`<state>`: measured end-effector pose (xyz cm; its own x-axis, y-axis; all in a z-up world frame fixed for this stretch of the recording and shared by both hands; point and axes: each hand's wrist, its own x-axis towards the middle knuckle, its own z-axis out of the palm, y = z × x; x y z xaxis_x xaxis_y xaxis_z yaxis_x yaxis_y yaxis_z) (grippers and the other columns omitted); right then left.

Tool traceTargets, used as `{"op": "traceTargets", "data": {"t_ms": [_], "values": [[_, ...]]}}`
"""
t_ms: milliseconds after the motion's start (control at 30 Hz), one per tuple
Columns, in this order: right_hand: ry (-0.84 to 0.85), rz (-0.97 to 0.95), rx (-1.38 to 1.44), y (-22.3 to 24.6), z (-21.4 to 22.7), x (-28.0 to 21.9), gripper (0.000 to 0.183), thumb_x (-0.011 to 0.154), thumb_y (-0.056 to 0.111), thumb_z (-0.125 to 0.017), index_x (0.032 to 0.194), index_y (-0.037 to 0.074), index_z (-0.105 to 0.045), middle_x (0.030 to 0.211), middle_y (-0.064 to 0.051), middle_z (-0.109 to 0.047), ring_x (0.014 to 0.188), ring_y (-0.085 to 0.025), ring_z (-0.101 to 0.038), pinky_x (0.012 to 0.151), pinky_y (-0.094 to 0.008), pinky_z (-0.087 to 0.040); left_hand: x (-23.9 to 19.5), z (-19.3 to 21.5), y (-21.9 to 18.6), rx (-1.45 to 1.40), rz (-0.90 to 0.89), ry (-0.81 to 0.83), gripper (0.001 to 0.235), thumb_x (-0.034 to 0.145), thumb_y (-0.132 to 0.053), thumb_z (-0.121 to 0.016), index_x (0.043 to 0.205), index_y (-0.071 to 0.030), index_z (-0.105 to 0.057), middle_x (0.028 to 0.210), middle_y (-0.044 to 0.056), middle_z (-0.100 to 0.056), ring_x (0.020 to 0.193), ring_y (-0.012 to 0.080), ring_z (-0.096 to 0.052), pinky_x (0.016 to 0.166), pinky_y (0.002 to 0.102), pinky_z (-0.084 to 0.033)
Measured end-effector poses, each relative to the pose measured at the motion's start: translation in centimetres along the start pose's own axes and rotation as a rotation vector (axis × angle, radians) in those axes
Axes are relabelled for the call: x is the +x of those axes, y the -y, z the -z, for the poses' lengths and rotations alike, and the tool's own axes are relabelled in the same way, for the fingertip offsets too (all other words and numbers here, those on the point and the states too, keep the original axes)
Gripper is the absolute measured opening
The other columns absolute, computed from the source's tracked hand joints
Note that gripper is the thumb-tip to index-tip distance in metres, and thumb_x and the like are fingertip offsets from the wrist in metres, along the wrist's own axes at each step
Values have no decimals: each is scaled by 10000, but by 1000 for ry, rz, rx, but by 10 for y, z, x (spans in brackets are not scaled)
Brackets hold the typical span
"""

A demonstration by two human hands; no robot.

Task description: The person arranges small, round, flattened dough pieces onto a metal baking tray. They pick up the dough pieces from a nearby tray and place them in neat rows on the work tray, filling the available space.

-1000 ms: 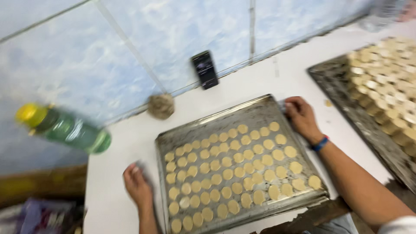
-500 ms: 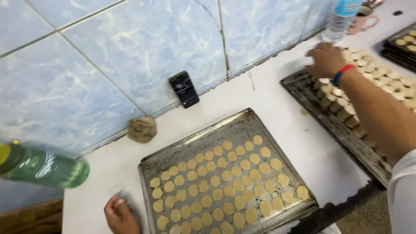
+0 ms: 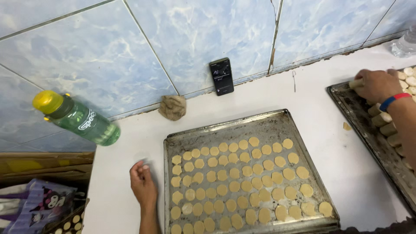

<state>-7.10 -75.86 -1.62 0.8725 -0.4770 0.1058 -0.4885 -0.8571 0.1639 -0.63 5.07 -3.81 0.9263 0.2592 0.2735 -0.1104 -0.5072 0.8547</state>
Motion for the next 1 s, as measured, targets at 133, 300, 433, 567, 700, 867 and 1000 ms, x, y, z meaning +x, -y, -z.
{"op": "traceTargets", "data": {"t_ms": [133,300,433,567,700,867,1000], "values": [[17,-107,1026,54,47,-36,399,950,164,-716,1312,31,-618,1118,-209,-687,966,-295,-712,885,-395,-601,22,-4,-14,-348,268,28,244,1031,-228,-587,1185,-46,-637,984,14,-649,804,102,-542,686,261,-452],[296,-105,1768,151,99,-95,310,976,99,-619,1271,19,-567,1120,-160,-640,961,-215,-671,841,-290,-585,53,-52,-96,-330,-277,258,203,1040,-203,-617,1153,-42,-666,1100,56,-684,1000,129,-628,869,286,-517],[448,23,1760,221,127,-131,288,1005,164,-543,1249,18,-587,1092,-158,-662,934,-239,-669,818,-333,-594,-2,-114,-197,-157,-354,752,228,983,-223,-609,1159,-81,-627,1088,49,-693,920,146,-721,780,296,-601],[511,154,1809,266,141,-165,218,1009,123,-562,1197,23,-606,1081,-108,-667,938,-189,-677,836,-312,-605,-55,-143,-251,-29,-597,887,200,998,-216,-657,951,-22,-652,1010,122,-668,805,174,-686,719,339,-574],[448,230,1814,275,150,-178,158,1015,96,-578,1155,27,-602,1055,-97,-675,917,-157,-679,815,-303,-595,-68,-150,-257,-119,-454,870,166,975,-187,-633,933,-27,-641,801,62,-677,660,155,-645,606,327,-514],[566,35,2037,273,149,-170,189,1023,185,-528,1118,43,-611,990,-52,-680,841,-123,-663,754,-272,-579,-53,-170,-242,-345,-259,911,187,1010,-213,-611,948,-44,-663,729,8,-657,651,87,-633,598,276,-518],[526,176,1787,267,138,-165,191,1035,194,-598,999,17,-659,804,-35,-634,645,-112,-501,562,-227,-447,-50,-179,-240,-263,-270,917,207,1009,-221,-628,938,-34,-684,732,15,-656,631,82,-574,579,280,-489]]}}
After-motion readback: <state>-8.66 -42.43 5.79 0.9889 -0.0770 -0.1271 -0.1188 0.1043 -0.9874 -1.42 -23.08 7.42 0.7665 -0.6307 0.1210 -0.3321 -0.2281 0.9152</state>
